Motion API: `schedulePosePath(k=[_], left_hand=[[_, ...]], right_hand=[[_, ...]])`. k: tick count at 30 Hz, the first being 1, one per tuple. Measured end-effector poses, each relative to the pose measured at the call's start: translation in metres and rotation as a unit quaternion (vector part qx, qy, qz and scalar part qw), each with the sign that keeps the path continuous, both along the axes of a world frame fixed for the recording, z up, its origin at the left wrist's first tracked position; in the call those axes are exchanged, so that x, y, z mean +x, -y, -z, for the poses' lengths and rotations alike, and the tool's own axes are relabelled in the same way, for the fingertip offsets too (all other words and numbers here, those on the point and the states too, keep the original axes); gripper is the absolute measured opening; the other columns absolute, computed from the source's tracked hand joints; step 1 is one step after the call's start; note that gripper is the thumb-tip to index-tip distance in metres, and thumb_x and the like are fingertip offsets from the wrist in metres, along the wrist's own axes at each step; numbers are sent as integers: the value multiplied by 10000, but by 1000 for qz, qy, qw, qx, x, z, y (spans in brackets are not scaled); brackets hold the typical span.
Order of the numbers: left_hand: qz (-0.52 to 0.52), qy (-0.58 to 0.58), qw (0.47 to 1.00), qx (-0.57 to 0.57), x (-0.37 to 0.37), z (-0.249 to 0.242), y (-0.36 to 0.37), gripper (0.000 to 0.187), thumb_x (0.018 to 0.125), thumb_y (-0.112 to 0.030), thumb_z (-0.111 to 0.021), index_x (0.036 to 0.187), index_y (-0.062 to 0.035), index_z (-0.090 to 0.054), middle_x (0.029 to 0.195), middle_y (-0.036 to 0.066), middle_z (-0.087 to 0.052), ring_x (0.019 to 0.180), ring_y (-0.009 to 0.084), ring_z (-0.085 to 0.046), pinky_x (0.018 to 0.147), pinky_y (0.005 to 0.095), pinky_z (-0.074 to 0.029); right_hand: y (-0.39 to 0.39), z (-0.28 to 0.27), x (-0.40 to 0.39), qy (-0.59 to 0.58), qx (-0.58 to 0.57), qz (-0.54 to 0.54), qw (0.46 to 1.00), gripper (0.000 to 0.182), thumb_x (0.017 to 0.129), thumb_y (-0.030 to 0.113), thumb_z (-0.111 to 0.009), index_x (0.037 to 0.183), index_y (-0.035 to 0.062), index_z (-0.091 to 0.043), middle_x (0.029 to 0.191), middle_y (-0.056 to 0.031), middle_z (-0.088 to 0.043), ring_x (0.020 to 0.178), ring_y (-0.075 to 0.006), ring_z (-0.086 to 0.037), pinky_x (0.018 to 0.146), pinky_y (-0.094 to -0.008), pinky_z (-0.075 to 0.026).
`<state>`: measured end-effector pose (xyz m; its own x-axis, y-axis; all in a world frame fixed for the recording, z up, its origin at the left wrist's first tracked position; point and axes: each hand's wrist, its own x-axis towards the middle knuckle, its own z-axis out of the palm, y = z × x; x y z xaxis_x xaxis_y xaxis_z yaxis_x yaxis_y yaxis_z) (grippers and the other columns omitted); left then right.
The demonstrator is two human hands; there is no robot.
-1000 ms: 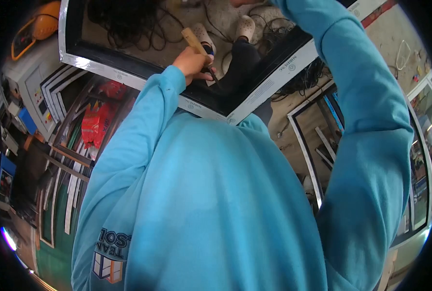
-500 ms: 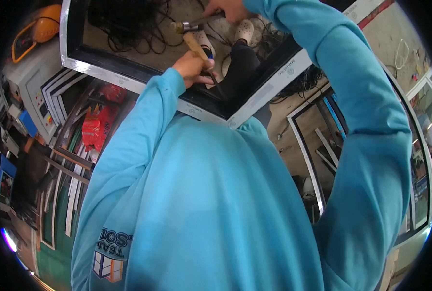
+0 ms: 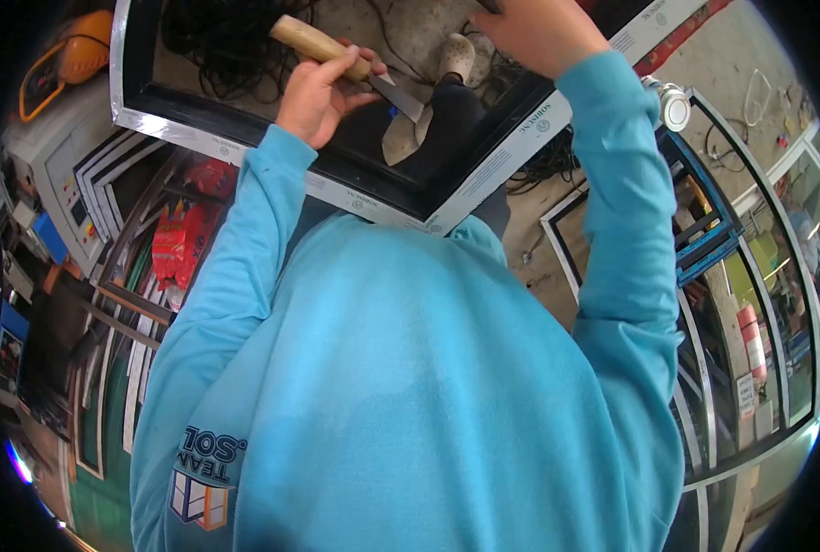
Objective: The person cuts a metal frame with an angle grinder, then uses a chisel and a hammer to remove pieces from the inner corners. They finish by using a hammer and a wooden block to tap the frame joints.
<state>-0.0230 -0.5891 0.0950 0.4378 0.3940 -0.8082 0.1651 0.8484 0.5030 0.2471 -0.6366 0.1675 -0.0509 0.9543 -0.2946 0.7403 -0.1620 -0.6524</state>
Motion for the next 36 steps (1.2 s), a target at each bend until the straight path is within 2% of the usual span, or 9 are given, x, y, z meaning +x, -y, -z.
schedulePosePath(k=[7,9,12,13,15,25,27,32,36], left_hand=[[134,75,987,39,-5,-41,10,358,943,-173,-645,1224,-79,-444,1185,124,-627,1104,250,-645,851,379,-571],[193,98,976,17,-2,-48,15,381,937,-170,-658,1232,-80,-435,1196,132,-625,1113,247,-643,875,379,-563],[229,115,966,8,-1,-44,29,424,916,-146,-696,1253,-64,-450,1213,133,-618,1125,237,-639,930,374,-537],[232,119,965,7,-2,-40,32,424,916,-146,-696,1253,-64,-450,1213,133,-618,1125,237,-639,930,374,-537],[240,109,964,39,-3,-32,35,436,911,-145,-708,1262,-46,-469,1217,134,-614,1128,240,-639,961,366,-521],[243,140,958,64,-5,-31,34,461,894,-108,-720,1276,-20,-476,1185,138,-630,1125,244,-643,981,353,-509],[239,137,958,79,-5,-30,33,444,893,-77,-708,1271,-18,-483,1188,142,-630,1125,248,-644,984,353,-508],[243,146,954,93,-2,-29,27,428,894,-42,-687,1270,-14,-484,1188,146,-630,1123,249,-646,992,351,-503],[244,175,950,89,-5,-27,28,418,898,-45,-682,1263,-8,-483,1184,147,-629,1119,242,-645,999,345,-497]], right_hand=[[35,-63,-21,-155,-180,211,948,637,835,36,-646,1441,26,-451,1130,-226,-650,879,-189,-606,763,-329,-488],[58,-42,-29,-145,-92,219,961,615,850,46,-646,1437,33,-462,1121,-200,-659,860,-145,-552,736,-305,-472],[93,-26,-28,-232,-29,216,948,597,896,-3,-640,1463,62,-466,1295,-51,-615,1161,-102,-510,1048,-279,-381],[101,-25,-30,-228,-29,219,948,597,896,-3,-640,1463,62,-466,1295,-51,-615,1161,-102,-510,1048,-279,-381],[112,-30,-35,-174,-14,225,959,618,857,80,-686,1441,160,-501,888,-128,-685,583,-164,-464,622,-303,-469],[129,-82,-61,-176,-49,231,956,616,862,29,-647,1448,123,-483,1069,-191,-694,709,-215,-580,681,-304,-503],[128,-96,-64,-196,-110,231,947,566,913,-11,-623,1455,52,-470,1162,-75,-651,991,-88,-526,938,-257,-448],[131,-103,-74,-166,-60,221,959,580,904,-25,-620,1457,49,-464,1218,-89,-653,1021,-90,-542,953,-262,-445],[134,-112,-87,-163,-49,227,959,624,865,-32,-626,1456,92,-470,1236,-141,-657,1003,-205,-616,904,-311,-480]])
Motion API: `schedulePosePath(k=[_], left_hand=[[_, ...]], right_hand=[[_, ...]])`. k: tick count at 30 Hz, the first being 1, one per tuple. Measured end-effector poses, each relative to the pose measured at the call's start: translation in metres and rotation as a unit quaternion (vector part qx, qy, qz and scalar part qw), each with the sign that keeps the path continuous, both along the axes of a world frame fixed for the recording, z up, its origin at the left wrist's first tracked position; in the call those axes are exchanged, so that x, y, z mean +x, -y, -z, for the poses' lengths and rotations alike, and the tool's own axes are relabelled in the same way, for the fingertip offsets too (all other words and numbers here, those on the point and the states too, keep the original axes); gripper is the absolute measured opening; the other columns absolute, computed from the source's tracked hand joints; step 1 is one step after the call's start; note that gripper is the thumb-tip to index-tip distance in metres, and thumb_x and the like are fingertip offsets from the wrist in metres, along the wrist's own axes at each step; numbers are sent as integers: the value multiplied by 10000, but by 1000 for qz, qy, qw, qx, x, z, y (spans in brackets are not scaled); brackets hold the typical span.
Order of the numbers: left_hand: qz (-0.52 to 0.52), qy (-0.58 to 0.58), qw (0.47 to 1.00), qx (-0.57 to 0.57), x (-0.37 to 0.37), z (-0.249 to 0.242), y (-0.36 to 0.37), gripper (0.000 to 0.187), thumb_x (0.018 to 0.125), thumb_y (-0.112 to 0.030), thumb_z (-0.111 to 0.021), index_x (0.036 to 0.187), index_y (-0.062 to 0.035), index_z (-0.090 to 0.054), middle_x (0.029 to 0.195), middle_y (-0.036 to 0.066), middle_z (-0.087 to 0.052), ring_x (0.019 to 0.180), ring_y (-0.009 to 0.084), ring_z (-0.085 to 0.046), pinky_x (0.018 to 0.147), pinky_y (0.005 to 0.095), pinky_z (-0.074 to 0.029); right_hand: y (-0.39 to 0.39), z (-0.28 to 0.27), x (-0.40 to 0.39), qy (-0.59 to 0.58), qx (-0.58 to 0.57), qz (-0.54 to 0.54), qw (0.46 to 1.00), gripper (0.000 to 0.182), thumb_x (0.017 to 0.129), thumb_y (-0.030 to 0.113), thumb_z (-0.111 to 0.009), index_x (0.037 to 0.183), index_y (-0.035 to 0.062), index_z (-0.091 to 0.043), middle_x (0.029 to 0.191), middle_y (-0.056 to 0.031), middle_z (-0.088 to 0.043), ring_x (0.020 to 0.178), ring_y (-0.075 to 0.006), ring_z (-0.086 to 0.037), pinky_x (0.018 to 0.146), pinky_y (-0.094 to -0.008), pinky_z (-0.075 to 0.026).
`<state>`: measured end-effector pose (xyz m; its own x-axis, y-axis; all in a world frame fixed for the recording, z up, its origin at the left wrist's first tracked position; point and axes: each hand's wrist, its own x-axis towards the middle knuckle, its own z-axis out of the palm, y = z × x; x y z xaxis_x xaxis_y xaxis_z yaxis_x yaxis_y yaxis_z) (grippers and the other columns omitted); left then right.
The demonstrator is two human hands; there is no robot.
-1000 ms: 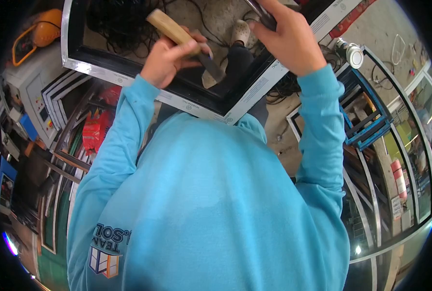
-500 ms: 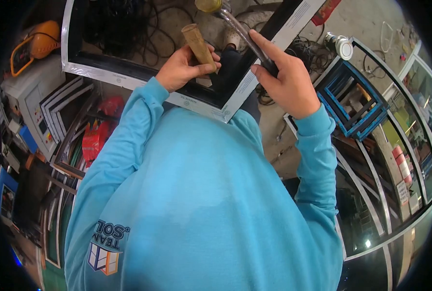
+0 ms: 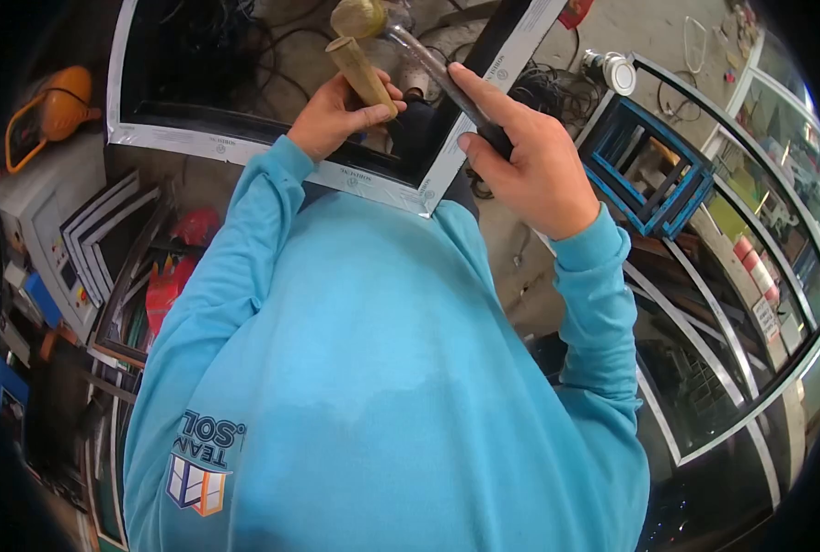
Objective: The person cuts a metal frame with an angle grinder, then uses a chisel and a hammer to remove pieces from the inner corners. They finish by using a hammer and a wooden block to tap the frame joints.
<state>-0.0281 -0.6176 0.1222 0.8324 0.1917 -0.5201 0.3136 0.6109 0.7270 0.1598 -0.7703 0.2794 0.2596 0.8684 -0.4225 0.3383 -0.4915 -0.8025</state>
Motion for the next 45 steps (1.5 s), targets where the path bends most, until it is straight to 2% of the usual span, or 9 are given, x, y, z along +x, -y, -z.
schedulePosePath(k=[13,15,20,27,29,37,39,41,45], left_hand=[[70,27,996,44,3,8,6,421,943,-125,-652,1303,-86,-438,1187,57,-602,1093,184,-628,824,325,-547],[78,34,995,61,4,8,7,425,942,-126,-648,1306,-89,-431,1190,57,-598,1094,180,-628,827,324,-546],[56,40,996,54,0,3,10,420,904,-115,-660,1275,-78,-467,1143,73,-615,1066,194,-610,805,343,-570],[70,63,994,61,0,9,14,437,899,-107,-664,1275,-36,-452,1153,90,-617,991,192,-632,767,320,-564],[96,79,989,75,2,14,13,441,899,-108,-665,1276,-29,-450,1155,93,-617,972,191,-636,758,318,-565],[114,28,990,76,14,7,8,435,908,-151,-673,1276,-60,-459,1163,75,-605,1070,180,-608,798,327,-572],[121,35,989,83,20,6,3,445,906,-164,-672,1283,-62,-458,1162,67,-607,1075,176,-605,805,328,-567],[141,33,986,84,24,2,0,451,905,-175,-672,1286,-63,-458,1162,64,-608,1075,175,-605,809,328,-565],[192,36,975,104,32,0,0,474,899,-195,-678,1299,-67,-458,1154,58,-616,1053,172,-607,788,321,-556]], right_hand=[[-51,-19,-10,215,16,-84,973,637,856,33,-637,1451,197,-482,1077,-172,-683,827,-370,-645,750,-410,-531],[-57,-11,-14,154,88,-15,984,636,882,8,-625,1470,195,-472,1210,-162,-668,985,-171,-672,875,-326,-515],[-65,-23,2,229,-108,-213,944,598,885,16,-605,1444,194,-489,1198,-196,-655,1033,-423,-607,870,-384,-527],[-56,-11,0,152,53,-48,986,620,878,10,-610,1457,191,-479,1009,-234,-668,794,-389,-623,751,-403,-503],[-52,-19,5,208,-96,-215,949,634,878,0,-614,1466,187,-471,1043,-224,-677,802,-300,-672,761,-373,-510],[-66,-33,6,155,73,-65,983,533,943,34,-604,1448,178,-513,940,-29,-664,700,-105,-507,671,-288,-483],[-68,-60,5,147,-77,-46,985,608,875,82,-675,1447,66,-470,1135,-206,-665,854,-150,-568,740,-303,-480],[-53,-46,12,78,-73,-12,994,528,947,43,-601,1448,184,-517,873,6,-606,643,-62,-446,597,-249,-432],[-36,-36,16,113,-105,-12,988,549,913,83,-628,1436,212,-520,806,-154,-642,569,-156,-428,570,-346,-448]])
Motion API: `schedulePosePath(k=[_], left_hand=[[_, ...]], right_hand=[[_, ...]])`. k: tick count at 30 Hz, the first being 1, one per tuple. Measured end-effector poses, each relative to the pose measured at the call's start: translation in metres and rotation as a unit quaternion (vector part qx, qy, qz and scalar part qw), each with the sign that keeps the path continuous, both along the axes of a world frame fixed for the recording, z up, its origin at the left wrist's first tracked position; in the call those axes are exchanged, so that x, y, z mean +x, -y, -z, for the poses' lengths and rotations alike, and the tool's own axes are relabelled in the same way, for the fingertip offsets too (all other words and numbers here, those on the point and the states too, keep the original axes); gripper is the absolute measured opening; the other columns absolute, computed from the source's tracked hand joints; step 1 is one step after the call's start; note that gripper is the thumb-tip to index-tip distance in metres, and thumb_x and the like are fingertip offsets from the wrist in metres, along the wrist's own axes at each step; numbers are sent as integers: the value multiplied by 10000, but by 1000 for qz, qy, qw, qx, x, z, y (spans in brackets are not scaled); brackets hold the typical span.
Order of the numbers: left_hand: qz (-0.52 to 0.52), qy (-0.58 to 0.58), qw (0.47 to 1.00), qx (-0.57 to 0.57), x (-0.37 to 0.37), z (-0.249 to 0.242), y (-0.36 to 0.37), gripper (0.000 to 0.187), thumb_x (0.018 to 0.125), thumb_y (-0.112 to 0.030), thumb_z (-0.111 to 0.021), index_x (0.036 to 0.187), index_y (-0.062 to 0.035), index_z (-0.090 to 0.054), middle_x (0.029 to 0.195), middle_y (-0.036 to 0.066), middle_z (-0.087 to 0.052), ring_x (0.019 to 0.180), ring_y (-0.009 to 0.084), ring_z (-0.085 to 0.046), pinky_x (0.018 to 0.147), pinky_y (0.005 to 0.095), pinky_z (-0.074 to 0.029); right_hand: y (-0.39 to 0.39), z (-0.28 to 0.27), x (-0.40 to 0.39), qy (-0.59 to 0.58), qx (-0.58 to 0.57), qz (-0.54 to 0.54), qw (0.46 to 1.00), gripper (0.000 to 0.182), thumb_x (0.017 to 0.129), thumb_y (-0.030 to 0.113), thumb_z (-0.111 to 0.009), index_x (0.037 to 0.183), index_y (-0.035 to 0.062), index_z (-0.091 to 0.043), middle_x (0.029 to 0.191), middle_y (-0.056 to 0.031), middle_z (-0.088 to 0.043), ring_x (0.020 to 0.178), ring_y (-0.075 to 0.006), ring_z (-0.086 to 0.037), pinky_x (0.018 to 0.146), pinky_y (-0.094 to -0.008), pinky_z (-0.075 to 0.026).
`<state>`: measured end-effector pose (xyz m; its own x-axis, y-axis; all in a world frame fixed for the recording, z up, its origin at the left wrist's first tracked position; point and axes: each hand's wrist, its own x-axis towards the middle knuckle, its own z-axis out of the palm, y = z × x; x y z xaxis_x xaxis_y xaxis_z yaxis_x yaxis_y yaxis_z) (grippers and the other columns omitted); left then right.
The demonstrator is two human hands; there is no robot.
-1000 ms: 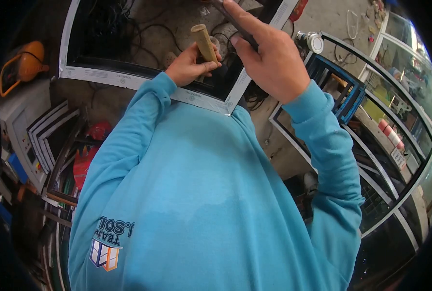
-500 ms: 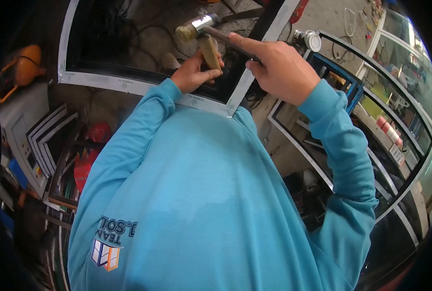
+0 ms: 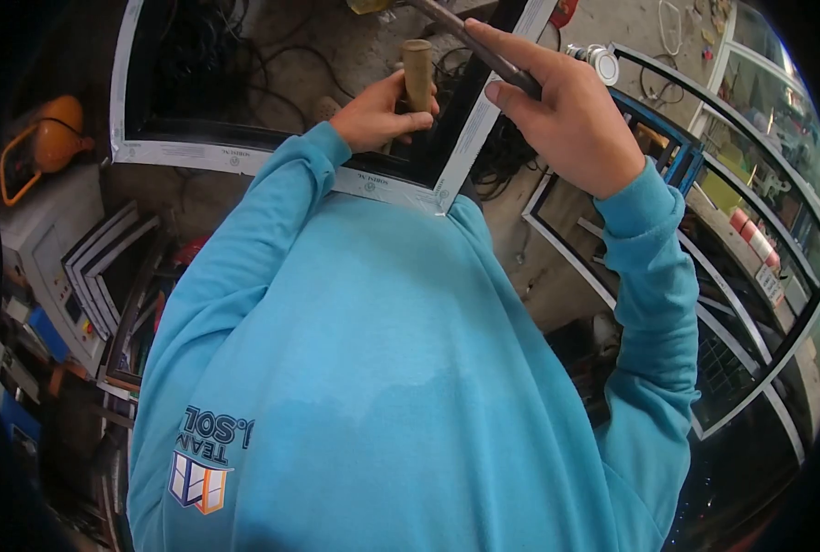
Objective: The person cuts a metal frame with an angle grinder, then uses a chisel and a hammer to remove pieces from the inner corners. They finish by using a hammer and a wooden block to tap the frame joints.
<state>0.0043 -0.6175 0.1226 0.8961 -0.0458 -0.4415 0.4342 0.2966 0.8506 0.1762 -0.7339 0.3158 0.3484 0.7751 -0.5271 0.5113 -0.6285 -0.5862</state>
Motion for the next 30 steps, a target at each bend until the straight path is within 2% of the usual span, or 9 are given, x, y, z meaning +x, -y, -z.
schedulePosePath(k=[3,8,12,15,20,22,24,26,30], left_hand=[[12,40,999,7,5,1,4,497,892,-192,-682,1315,-67,-452,1143,62,-622,1028,172,-606,757,313,-545],[40,64,996,56,19,4,9,516,890,-168,-678,1337,-68,-441,1144,55,-625,1032,173,-597,741,315,-537],[90,75,992,51,28,4,9,518,894,-160,-683,1345,-84,-441,1161,45,-627,1066,179,-589,783,324,-541],[103,36,993,37,25,-3,4,523,893,-163,-689,1347,-90,-441,1176,47,-627,1101,186,-587,831,344,-546],[92,81,991,62,24,5,4,496,896,-114,-681,1334,-100,-451,1188,45,-631,1148,196,-583,917,371,-529],[93,5,996,-1,25,-5,2,494,889,-88,-686,1326,-91,-456,1179,48,-637,1142,192,-588,958,360,-505],[101,8,995,0,26,0,4,496,887,-86,-689,1325,-90,-455,1177,51,-638,1134,194,-593,950,361,-510],[112,18,994,5,31,4,3,498,886,-84,-692,1324,-89,-455,1175,53,-639,1127,197,-597,942,362,-516],[104,11,994,-12,33,9,0,480,895,-85,-681,1320,-85,-457,1180,53,-635,1105,203,-607,880,372,-548]], right_hand=[[7,3,-1,15,33,-20,999,538,922,93,-630,1435,218,-527,827,-122,-651,569,-107,-389,534,-317,-413],[16,0,4,9,72,-9,997,540,933,48,-612,1442,208,-523,1018,-101,-695,760,-112,-542,728,-309,-504],[33,8,8,13,83,37,996,548,941,27,-591,1460,174,-497,1096,-14,-668,731,-70,-560,671,-246,-481],[53,22,9,-28,125,4,992,561,934,-20,-570,1464,140,-483,1401,-119,-576,1258,-188,-551,1031,-323,-424],[49,4,17,-6,14,-36,999,568,930,-25,-570,1467,129,-475,1387,-111,-592,1202,-173,-584,998,-310,-444],[52,10,10,-6,108,95,990,588,912,-35,-583,1467,123,-469,1384,-120,-594,1217,-175,-583,993,-302,-443],[60,23,12,6,196,70,978,595,909,-42,-580,1470,115,-461,1388,-108,-593,1255,-172,-560,1005,-283,-428],[59,11,16,12,-25,-37,999,539,907,-38,-581,1428,83,-509,1301,-126,-645,1147,-166,-615,979,-280,-454],[61,20,20,14,139,30,990,570,887,-56,-578,1434,79,-490,1280,-158,-646,1168,-271,-633,974,-311,-475]])
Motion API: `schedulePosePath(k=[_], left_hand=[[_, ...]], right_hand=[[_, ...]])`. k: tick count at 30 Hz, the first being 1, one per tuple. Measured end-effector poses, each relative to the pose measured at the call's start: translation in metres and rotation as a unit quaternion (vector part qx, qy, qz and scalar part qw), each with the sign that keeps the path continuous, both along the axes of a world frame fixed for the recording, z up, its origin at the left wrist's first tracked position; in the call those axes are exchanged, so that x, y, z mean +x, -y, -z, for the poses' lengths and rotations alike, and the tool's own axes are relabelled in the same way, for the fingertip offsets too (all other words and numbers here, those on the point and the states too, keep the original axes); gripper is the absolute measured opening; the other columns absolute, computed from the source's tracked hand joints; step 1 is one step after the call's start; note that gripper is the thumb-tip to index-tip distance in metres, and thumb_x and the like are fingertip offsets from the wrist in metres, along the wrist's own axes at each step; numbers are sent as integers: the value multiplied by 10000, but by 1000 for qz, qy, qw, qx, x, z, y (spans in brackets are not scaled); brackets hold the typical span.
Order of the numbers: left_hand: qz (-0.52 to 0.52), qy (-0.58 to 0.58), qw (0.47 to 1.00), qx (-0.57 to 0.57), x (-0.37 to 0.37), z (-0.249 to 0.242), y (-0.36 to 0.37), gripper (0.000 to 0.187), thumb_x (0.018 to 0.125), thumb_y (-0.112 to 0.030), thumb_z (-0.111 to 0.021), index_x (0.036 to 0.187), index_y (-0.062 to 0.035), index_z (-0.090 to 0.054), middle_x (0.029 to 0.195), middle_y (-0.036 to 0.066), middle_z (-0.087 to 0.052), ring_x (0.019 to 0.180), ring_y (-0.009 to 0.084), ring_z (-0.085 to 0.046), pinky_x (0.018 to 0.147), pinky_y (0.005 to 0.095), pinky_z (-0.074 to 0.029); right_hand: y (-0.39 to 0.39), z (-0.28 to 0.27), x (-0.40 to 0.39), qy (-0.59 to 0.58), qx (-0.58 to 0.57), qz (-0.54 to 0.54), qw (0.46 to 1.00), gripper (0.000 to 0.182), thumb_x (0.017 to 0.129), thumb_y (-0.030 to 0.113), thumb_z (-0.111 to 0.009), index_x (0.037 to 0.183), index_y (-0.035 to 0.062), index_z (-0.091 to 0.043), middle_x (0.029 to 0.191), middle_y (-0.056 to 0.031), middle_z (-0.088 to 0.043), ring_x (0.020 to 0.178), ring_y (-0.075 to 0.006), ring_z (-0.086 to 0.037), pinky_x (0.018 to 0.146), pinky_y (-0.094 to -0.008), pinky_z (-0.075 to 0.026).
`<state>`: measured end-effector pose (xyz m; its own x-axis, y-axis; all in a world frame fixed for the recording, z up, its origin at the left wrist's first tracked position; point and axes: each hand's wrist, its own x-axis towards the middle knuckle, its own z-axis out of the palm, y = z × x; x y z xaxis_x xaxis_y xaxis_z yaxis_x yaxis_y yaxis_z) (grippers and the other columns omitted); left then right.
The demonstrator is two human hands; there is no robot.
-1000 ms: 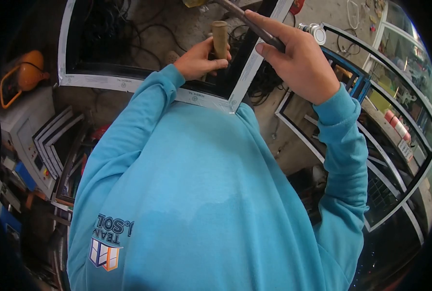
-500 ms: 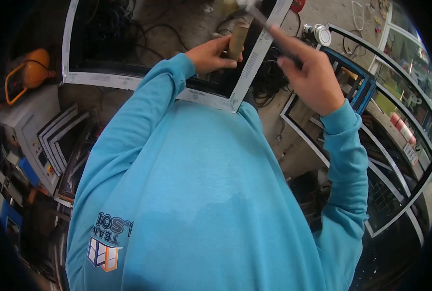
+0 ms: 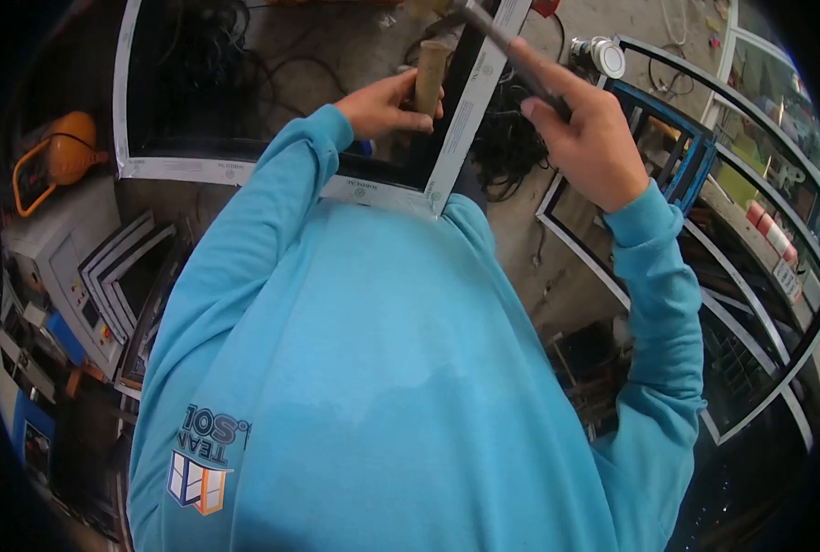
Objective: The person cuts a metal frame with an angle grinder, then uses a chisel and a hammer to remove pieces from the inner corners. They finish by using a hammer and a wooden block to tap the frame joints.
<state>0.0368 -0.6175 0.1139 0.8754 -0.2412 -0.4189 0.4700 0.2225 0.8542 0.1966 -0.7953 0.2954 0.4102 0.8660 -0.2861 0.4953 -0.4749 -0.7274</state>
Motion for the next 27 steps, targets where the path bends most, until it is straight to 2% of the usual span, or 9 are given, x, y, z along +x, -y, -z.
schedulePosePath(k=[2,4,8,9,13,18,20,21,27], left_hand=[[-5,-40,999,-26,-2,1,2,478,895,-84,-680,1319,-83,-457,1183,56,-633,1098,207,-611,860,376,-556],[4,-62,998,-31,1,2,2,485,896,-80,-674,1324,-71,-447,1192,59,-626,1082,205,-619,839,379,-563],[20,-56,998,-34,7,3,-2,511,894,-82,-671,1343,-72,-428,1202,60,-618,1076,214,-621,816,387,-577],[26,-66,996,-47,8,3,-3,522,895,-87,-671,1354,-73,-422,1205,60,-616,1097,221,-610,816,392,-581],[37,-57,997,-25,6,4,-1,553,891,-111,-682,1374,-77,-415,1218,69,-609,1165,236,-571,825,396,-585],[33,-88,993,-67,6,4,2,567,877,-136,-698,1374,-94,-428,1234,69,-601,1190,232,-556,843,401,-575],[65,-67,995,-34,9,-2,0,571,871,-124,-701,1375,-101,-434,1247,62,-598,1195,234,-553,837,421,-573],[58,-84,994,-36,10,-9,1,561,870,-123,-703,1367,-85,-446,1230,74,-611,1187,229,-562,915,407,-543],[21,-68,997,-3,8,-2,10,493,901,-124,-677,1344,-50,-474,1193,112,-639,1171,230,-588,1082,367,-420]], right_hand=[[3,10,-4,33,58,18,998,590,878,-46,-596,1437,114,-494,1224,-195,-657,1096,-288,-667,919,-336,-501],[1,5,-1,-16,-153,-87,984,583,904,-58,-574,1461,69,-460,1419,-99,-565,1260,-138,-527,1041,-274,-410],[-11,4,18,-1,-185,-29,982,602,888,-72,-576,1458,88,-470,1421,-97,-564,1212,-112,-541,1024,-274,-428],[-6,17,13,-14,-61,11,998,605,888,-69,-581,1455,119,-484,1397,-96,-586,1108,-99,-569,948,-254,-461],[-10,5,8,-17,-208,-63,976,583,902,-57,-576,1456,93,-480,1341,-86,-618,1070,-115,-573,954,-235,-429],[4,22,18,-75,-103,51,991,595,889,-54,-583,1457,87,-477,1355,-70,-614,1109,-115,-573,996,-261,-417],[10,20,16,-22,-131,-84,988,582,902,-36,-581,1460,90,-473,1378,-94,-597,1190,-147,-566,1042,-302,-408],[7,15,17,-30,-199,-68,977,588,905,-32,-581,1467,95,-462,1396,-109,-582,1250,-169,-545,1071,-330,-396],[10,7,32,-76,-133,5,988,569,927,-13,-564,1473,103,-459,1370,-97,-596,1227,-150,-545,1057,-315,-401]])
